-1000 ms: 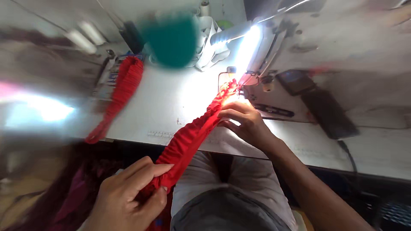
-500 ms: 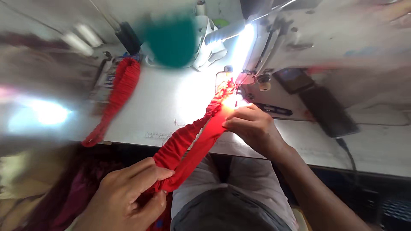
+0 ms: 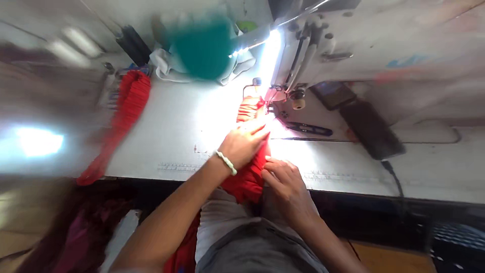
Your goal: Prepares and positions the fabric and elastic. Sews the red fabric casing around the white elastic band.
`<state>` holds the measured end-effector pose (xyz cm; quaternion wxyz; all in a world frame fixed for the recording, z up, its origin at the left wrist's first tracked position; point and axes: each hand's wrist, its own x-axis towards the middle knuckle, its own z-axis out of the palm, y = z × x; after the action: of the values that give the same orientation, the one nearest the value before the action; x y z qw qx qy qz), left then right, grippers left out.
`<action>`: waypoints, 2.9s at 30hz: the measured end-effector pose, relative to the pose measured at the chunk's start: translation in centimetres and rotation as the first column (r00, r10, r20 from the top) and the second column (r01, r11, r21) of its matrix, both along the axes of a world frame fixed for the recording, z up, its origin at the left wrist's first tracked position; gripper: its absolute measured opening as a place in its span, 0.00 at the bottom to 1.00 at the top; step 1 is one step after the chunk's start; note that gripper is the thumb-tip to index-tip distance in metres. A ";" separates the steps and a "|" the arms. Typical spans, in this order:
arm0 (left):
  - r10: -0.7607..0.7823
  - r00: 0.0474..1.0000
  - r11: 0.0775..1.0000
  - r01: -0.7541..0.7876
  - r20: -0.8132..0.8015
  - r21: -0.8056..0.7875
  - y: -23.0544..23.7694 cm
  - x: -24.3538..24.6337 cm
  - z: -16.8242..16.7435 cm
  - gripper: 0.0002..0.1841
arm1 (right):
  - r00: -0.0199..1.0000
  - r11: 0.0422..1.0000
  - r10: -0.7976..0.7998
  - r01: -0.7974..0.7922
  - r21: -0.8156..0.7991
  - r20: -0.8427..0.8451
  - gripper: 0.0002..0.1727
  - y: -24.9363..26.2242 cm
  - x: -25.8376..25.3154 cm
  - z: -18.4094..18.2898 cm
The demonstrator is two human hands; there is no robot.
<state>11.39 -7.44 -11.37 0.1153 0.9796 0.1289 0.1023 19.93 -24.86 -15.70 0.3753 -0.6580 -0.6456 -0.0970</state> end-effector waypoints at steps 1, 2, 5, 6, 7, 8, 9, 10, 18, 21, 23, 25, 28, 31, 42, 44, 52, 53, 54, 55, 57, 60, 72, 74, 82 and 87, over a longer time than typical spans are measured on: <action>0.024 1.000 0.998 -0.023 -0.019 0.055 1.2 -0.3 -1.0 0.21 | 1.000 1.000 -0.006 0.006 0.007 0.005 0.12 -0.2 0.1 -0.1; 0.030 1.000 0.995 -0.028 -0.010 0.098 1.8 -0.9 -1.6 0.21 | 1.000 1.000 -0.012 0.012 0.015 0.011 0.12 -0.2 0.3 -0.1; -0.075 0.992 0.992 0.064 0.100 0.109 0.9 -2.7 -2.2 0.19 | 1.000 1.000 -0.012 0.012 0.009 0.005 0.11 -0.5 0.3 -0.1; -0.110 0.988 0.990 0.099 0.108 0.100 0.5 -3.0 -2.1 0.20 | 1.000 1.000 -0.010 0.010 0.004 0.003 0.11 -0.5 0.4 0.0; -0.129 0.987 0.989 0.121 0.098 0.089 0.3 -3.1 -2.0 0.20 | 1.000 1.000 -0.012 0.012 -0.001 0.001 0.11 -0.4 0.3 0.0; -0.127 0.989 0.990 0.121 0.078 0.073 0.3 -3.1 -1.8 0.21 | 1.000 1.000 -0.016 0.016 -0.007 -0.004 0.11 -0.4 0.2 0.0; -0.110 0.993 0.993 0.107 0.048 0.056 0.4 -3.0 -1.6 0.22 | 1.000 1.000 -0.020 0.020 -0.015 -0.014 0.11 -0.5 0.1 -0.1; -0.085 0.996 0.994 0.083 0.023 0.064 0.5 -2.8 -1.3 0.23 | 1.000 1.000 -0.024 0.024 -0.020 -0.020 0.11 -0.5 -0.1 -0.1; 0.008 1.000 0.984 -0.009 0.008 0.180 -0.6 -1.8 -0.9 0.21 | 1.000 1.000 -0.009 0.010 -0.023 0.010 0.10 -0.2 0.4 0.3; 0.012 1.000 0.983 -0.015 0.018 0.184 0.5 -1.3 -1.0 0.20 | 1.000 0.999 -0.026 0.026 -0.026 0.018 0.11 1.0 1.0 0.5; 0.009 1.000 0.980 -0.009 -0.002 0.198 1.4 -0.5 -0.9 0.21 | 0.999 0.999 -0.026 0.027 -0.027 0.032 0.11 2.1 1.7 0.6; 0.007 1.000 0.980 -0.002 -0.028 0.199 2.3 0.2 -0.8 0.22 | 0.999 0.999 -0.019 0.021 -0.043 0.045 0.11 3.0 2.4 0.8; 0.004 0.999 0.976 0.003 -0.034 0.219 3.3 1.1 -0.6 0.22 | 0.999 0.998 -0.006 0.009 -0.070 0.044 0.12 4.2 3.2 1.0; -0.034 0.999 0.968 0.030 0.010 0.249 3.9 1.7 -0.6 0.21 | 1.000 0.996 0.000 0.002 -0.084 0.021 0.12 5.1 3.6 0.9; -0.044 0.999 0.991 0.041 0.023 0.128 5.4 1.3 -1.1 0.23 | 1.000 0.997 -0.003 0.001 -0.079 -0.022 0.11 5.3 3.7 0.5; -0.044 0.998 0.992 0.040 0.035 0.117 5.2 1.4 -1.1 0.22 | 0.999 0.997 0.002 -0.004 -0.076 -0.032 0.11 5.3 3.7 0.4; -0.033 0.995 0.999 0.030 0.097 0.039 5.6 0.9 -1.4 0.23 | 0.999 0.996 -0.001 -0.002 -0.086 -0.035 0.11 5.3 3.6 0.5; 0.002 0.992 0.999 0.004 0.127 -0.045 5.6 0.5 -1.3 0.23 | 0.999 0.997 0.001 -0.005 -0.082 -0.037 0.11 5.3 3.6 0.5; 0.063 0.984 0.989 -0.039 0.168 -0.142 5.4 0.0 -1.0 0.22 | 0.999 0.997 0.001 -0.004 -0.076 -0.039 0.10 5.4 3.6 0.5; 0.150 0.966 0.968 -0.100 0.212 -0.228 5.0 -0.4 -0.6 0.20 | 0.999 0.998 0.001 -0.004 -0.070 -0.049 0.10 5.4 3.6 0.4; 0.343 0.903 0.921 -0.269 0.257 -0.283 3.2 -1.0 0.6 0.14 | 0.998 0.998 -0.010 0.005 -0.068 -0.065 0.10 5.4 3.7 0.4; 0.493 0.870 0.841 -0.471 0.018 -0.266 -2.5 -2.0 2.3 0.21 | 0.994 0.996 -0.038 0.030 -0.080 -0.105 0.11 5.3 3.9 0.5; 0.472 0.748 0.686 -0.644 -0.467 -0.338 -3.7 -1.4 4.5 0.17 | 0.991 0.990 0.026 -0.043 -0.133 -0.130 0.09 6.0 4.2 1.3; 0.377 0.794 0.722 -0.574 -0.476 -0.387 -4.0 -3.1 4.7 0.16 | 0.989 0.987 0.089 -0.104 -0.120 -0.120 0.10 6.0 4.2 1.2; 0.139 0.980 0.917 -0.182 -0.142 -0.356 -2.9 -2.9 4.8 0.13 | 0.991 0.988 0.134 -0.134 -0.076 -0.007 0.12 5.8 4.7 0.6; 0.341 0.918 0.916 -0.373 -0.201 -0.149 4.8 1.1 1.6 0.22 | 0.992 0.989 0.127 -0.127 -0.081 -0.002 0.12 5.6 4.6 0.6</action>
<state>12.51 -2.59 -9.72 0.1735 0.9296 0.3244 0.0248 24.52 -19.26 -15.12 0.3528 -0.6299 -0.6902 -0.0478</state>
